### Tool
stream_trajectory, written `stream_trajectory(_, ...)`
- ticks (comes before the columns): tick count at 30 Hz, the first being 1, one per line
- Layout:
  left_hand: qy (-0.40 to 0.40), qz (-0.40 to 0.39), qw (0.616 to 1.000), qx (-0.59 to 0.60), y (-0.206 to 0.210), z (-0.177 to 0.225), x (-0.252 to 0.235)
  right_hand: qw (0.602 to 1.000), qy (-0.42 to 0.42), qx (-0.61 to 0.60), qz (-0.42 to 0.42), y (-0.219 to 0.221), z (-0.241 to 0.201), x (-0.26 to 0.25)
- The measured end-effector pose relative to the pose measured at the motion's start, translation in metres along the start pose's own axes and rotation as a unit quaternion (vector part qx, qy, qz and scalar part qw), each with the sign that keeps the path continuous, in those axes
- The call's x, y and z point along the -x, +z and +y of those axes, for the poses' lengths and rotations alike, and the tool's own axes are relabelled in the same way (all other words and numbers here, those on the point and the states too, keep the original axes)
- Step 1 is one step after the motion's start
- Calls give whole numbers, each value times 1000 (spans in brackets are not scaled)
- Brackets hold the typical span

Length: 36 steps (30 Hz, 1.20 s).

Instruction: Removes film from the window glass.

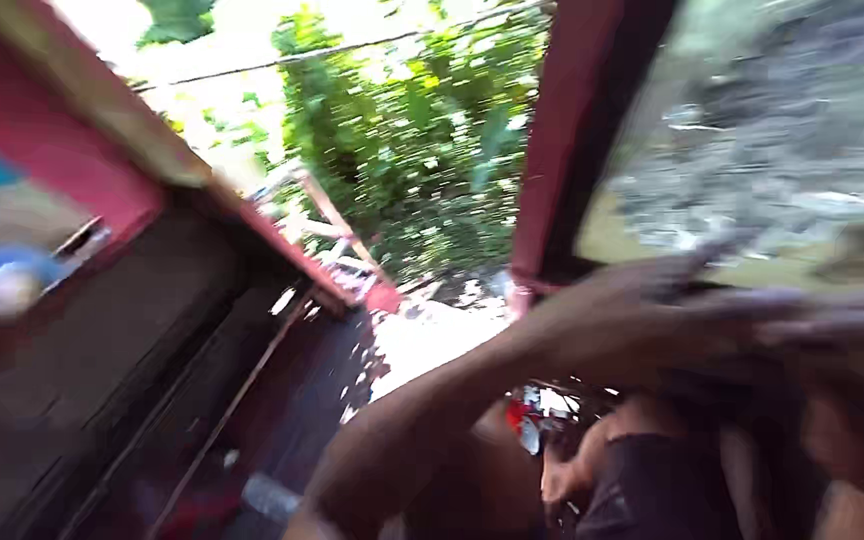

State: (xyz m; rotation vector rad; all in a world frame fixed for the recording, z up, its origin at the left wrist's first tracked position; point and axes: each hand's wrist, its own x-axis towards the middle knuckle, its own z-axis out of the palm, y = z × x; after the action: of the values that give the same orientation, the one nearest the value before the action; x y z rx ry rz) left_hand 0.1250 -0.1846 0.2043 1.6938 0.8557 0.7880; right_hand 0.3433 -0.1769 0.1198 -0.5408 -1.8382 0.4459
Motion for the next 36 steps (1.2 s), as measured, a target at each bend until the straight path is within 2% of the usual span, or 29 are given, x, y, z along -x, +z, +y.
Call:
stream_trajectory(2,-52,-27,997,46,-12,-12,3,1000,-22,10,13,16,-4,-19)
stream_trajectory(5,-55,-40,991,111,-19,-28,11,998,-56,4,-38,18,1,-30)
stream_trajectory(14,-68,-46,989,119,-29,-32,19,990,-70,-40,-112,18,17,-35)
stream_trajectory(19,-112,-42,988,98,-26,-32,16,990,-67,43,-112,15,15,-22)
stream_trajectory(21,-103,-37,989,96,-28,-35,15,987,-64,79,-124,13,13,-17)
stream_trajectory(28,-98,-36,987,125,-25,-35,14,996,-71,50,-24,5,11,-18)
stream_trajectory(32,-103,-42,987,113,-26,-36,13,991,-84,96,-34,9,14,-16)
stream_trajectory(36,-110,-54,986,117,-27,-38,13,991,-83,89,-49,8,17,-8)
